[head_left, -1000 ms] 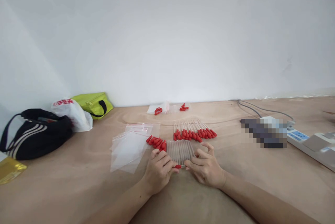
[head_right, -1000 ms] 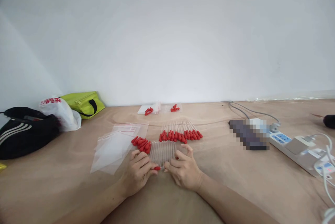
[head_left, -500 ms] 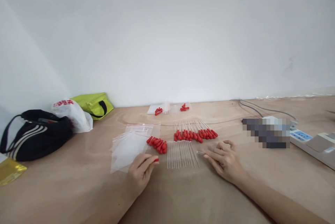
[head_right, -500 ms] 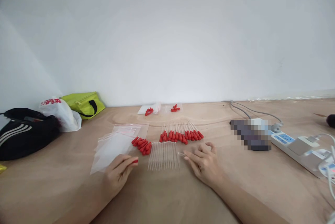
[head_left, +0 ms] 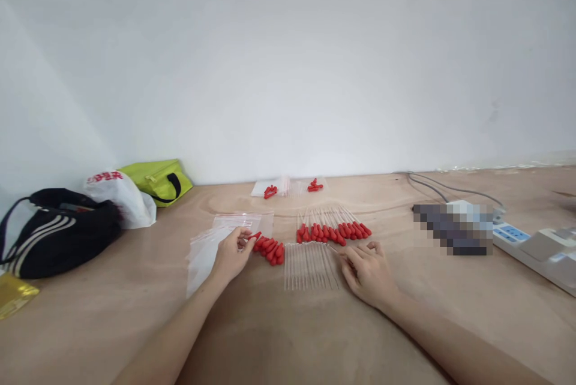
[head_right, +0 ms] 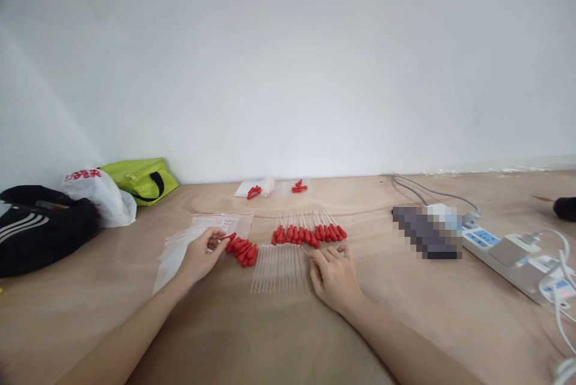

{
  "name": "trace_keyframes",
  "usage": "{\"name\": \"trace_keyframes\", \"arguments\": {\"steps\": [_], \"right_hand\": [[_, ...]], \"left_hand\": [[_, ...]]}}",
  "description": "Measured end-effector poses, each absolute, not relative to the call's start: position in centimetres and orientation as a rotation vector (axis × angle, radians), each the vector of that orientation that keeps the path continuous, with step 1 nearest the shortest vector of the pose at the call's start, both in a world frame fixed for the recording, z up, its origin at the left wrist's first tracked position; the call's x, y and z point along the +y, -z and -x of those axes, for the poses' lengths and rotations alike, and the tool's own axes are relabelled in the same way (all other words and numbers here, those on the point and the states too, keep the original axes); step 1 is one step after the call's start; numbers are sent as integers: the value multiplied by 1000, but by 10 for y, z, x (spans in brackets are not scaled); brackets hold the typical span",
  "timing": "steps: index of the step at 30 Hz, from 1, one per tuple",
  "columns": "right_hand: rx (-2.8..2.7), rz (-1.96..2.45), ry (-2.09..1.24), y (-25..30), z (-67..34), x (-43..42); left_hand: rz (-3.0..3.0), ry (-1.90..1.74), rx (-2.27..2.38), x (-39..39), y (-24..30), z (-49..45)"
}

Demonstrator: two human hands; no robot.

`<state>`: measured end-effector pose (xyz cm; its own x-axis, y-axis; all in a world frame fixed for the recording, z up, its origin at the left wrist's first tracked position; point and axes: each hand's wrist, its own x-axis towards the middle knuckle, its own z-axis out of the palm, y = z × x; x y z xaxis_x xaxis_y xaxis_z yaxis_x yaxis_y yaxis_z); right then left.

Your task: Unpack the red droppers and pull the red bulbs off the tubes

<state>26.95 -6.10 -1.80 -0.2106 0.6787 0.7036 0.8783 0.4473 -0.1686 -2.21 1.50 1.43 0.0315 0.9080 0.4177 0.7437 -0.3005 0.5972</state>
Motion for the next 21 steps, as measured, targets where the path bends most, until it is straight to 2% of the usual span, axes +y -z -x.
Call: {"name": "trace_keyframes", "arguments": {"steps": [7, 14, 21], "right_hand": [[-2004, 1268, 341, 18, -259, -62], [-2101, 1277, 295, 12, -260, -67], [-1917, 1333, 437, 17, -268, -59]], "left_hand": [[-2115, -1058, 1690, 13, -8, 22], [-2506, -1355, 1713, 1, -7, 17], [-2692, -1391, 1588, -18, -9, 2]]}}
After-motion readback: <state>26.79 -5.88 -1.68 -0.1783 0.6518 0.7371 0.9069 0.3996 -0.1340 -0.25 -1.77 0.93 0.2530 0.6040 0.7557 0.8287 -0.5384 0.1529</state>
